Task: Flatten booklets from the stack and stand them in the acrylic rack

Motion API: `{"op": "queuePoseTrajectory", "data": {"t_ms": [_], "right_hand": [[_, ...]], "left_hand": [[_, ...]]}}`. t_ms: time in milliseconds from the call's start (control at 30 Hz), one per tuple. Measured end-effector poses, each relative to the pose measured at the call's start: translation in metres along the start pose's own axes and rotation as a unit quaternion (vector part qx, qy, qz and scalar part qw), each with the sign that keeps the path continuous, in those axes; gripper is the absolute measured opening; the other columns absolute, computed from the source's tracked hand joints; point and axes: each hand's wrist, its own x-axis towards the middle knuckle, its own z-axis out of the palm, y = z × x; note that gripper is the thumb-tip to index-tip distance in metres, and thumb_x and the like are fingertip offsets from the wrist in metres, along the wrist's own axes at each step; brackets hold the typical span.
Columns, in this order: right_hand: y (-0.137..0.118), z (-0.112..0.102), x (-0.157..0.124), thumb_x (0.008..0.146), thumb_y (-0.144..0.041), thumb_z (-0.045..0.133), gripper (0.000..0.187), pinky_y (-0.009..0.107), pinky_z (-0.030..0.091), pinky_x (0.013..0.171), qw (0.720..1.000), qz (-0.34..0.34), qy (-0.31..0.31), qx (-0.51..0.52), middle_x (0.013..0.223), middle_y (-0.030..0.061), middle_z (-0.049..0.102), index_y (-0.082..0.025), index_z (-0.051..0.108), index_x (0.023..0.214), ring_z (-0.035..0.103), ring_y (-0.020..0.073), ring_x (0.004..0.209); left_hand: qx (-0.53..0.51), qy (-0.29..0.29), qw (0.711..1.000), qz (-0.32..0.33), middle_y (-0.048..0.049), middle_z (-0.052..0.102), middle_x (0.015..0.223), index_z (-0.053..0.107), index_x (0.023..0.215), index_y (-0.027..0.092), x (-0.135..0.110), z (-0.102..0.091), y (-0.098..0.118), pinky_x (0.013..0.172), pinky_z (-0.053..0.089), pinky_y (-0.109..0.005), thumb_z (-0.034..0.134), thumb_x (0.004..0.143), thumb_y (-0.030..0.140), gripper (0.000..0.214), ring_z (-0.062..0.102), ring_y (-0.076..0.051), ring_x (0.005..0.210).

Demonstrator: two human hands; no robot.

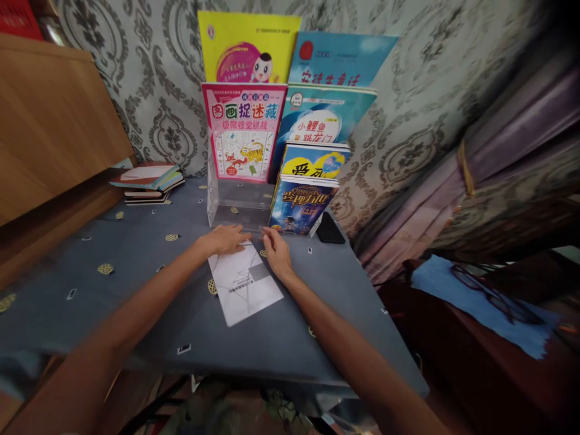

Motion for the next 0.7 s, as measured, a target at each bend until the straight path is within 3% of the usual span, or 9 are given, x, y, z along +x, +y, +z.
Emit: {"op": "queuePoseTrajectory", "data": {"t_ms": [133,233,433,567,700], "right_hand": [[-0.005,-0.007,0.003,0.097,-0.031,0.041,0.035,0.041,0.053,0.094,0.999,-0.027,0.013,-0.011,0.117,0.0113,0.071,-0.02,0.06,0.124,0.069,0.0236,0.102],[-0.013,-0.013,0.004,0.098,-0.028,0.042,0.034,0.041,0.05,0.099,0.996,-0.078,0.016,-0.043,0.124,0.0107,0.069,-0.021,0.061,0.125,0.066,0.0229,0.108],[-0.028,-0.003,-0.009,0.095,-0.016,0.044,0.033,0.038,0.05,0.097,0.981,-0.116,-0.112,-0.109,0.116,0.0111,0.071,-0.017,0.064,0.121,0.065,0.0223,0.108],[-0.039,0.012,-0.027,0.095,-0.013,0.047,0.034,0.04,0.046,0.104,0.953,-0.161,-0.198,-0.16,0.122,0.0118,0.069,-0.017,0.063,0.124,0.061,0.0229,0.116],[-0.049,0.019,-0.035,0.095,-0.012,0.048,0.032,0.041,0.045,0.106,0.93,-0.199,-0.241,-0.192,0.129,0.0142,0.065,-0.015,0.064,0.123,0.059,0.0238,0.12]], "left_hand": [[0.012,-0.009,0.997,-0.073,-0.0159,0.07,0.109,0.066,0.115,0.017,-0.011,-0.002,0.0,0.082,0.05,-0.038,0.054,0.095,0.041,0.033,0.067,-0.031,0.102],[0.019,-0.012,0.995,-0.101,-0.0175,0.073,0.102,0.071,0.102,0.014,-0.028,0.002,0.002,0.081,0.05,-0.039,0.052,0.097,0.038,0.031,0.069,-0.032,0.098],[0.016,-0.003,0.99,-0.143,-0.0178,0.074,0.096,0.073,0.097,0.013,-0.055,0.004,0.019,0.078,0.049,-0.038,0.051,0.097,0.037,0.033,0.07,-0.031,0.094],[-0.096,-0.039,0.99,-0.097,-0.0081,0.072,0.074,0.071,0.074,0.017,-0.067,0.008,0.038,0.064,0.042,-0.027,0.053,0.094,0.04,0.036,0.068,-0.022,0.075],[-0.257,-0.087,0.962,-0.004,0.0016,0.058,0.052,0.062,0.058,0.017,-0.079,0.013,0.055,0.053,0.032,-0.024,0.057,0.087,0.037,0.036,0.053,-0.012,0.052]]}}
